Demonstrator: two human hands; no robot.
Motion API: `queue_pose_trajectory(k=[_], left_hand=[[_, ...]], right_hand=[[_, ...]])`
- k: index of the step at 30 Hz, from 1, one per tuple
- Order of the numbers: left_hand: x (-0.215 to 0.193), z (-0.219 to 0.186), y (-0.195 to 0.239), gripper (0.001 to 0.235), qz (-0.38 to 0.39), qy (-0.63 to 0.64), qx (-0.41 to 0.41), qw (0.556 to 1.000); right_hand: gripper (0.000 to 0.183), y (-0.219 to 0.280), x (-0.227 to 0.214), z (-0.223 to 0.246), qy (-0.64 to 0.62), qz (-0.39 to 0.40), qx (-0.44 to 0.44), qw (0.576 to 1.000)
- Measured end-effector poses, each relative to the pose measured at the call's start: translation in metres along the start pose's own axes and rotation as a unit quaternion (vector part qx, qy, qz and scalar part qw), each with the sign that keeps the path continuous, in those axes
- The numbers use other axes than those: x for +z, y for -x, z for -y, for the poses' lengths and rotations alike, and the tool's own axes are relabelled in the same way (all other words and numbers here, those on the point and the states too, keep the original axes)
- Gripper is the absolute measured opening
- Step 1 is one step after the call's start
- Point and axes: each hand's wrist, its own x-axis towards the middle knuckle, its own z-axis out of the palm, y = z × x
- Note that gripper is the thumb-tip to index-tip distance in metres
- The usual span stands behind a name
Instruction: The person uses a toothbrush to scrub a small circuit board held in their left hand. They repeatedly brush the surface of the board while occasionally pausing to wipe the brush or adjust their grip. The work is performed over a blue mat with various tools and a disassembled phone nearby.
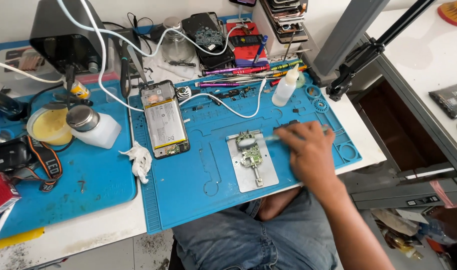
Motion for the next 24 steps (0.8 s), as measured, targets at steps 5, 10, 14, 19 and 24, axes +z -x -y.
queue_pose_trajectory(k=[5, 10, 14, 19, 24], left_hand=[[0.047, -0.213, 0.061, 0.015, -0.032, 0.054, 0.132, 0.989], [0.121, -0.363, 0.017, 0.007, -0.059, 0.098, 0.233, 0.966], [0.151, -0.399, -0.007, 0.015, 0.044, 0.075, 0.382, 0.920], [0.161, -0.420, -0.057, 0.030, 0.220, 0.017, 0.383, 0.897], [0.180, -0.425, -0.084, 0.091, 0.312, -0.063, 0.327, 0.890]], right_hand=[[0.035, 0.002, 0.014, -0.010, -0.012, -0.004, 0.001, 1.000], [0.039, -0.001, 0.011, -0.019, 0.009, 0.021, -0.001, 1.000], [0.038, 0.004, 0.006, -0.007, 0.023, 0.026, -0.012, 0.999], [0.031, 0.007, 0.010, -0.019, 0.021, 0.017, 0.023, 0.999], [0.046, 0.004, 0.006, -0.012, 0.023, 0.037, 0.008, 0.999]])
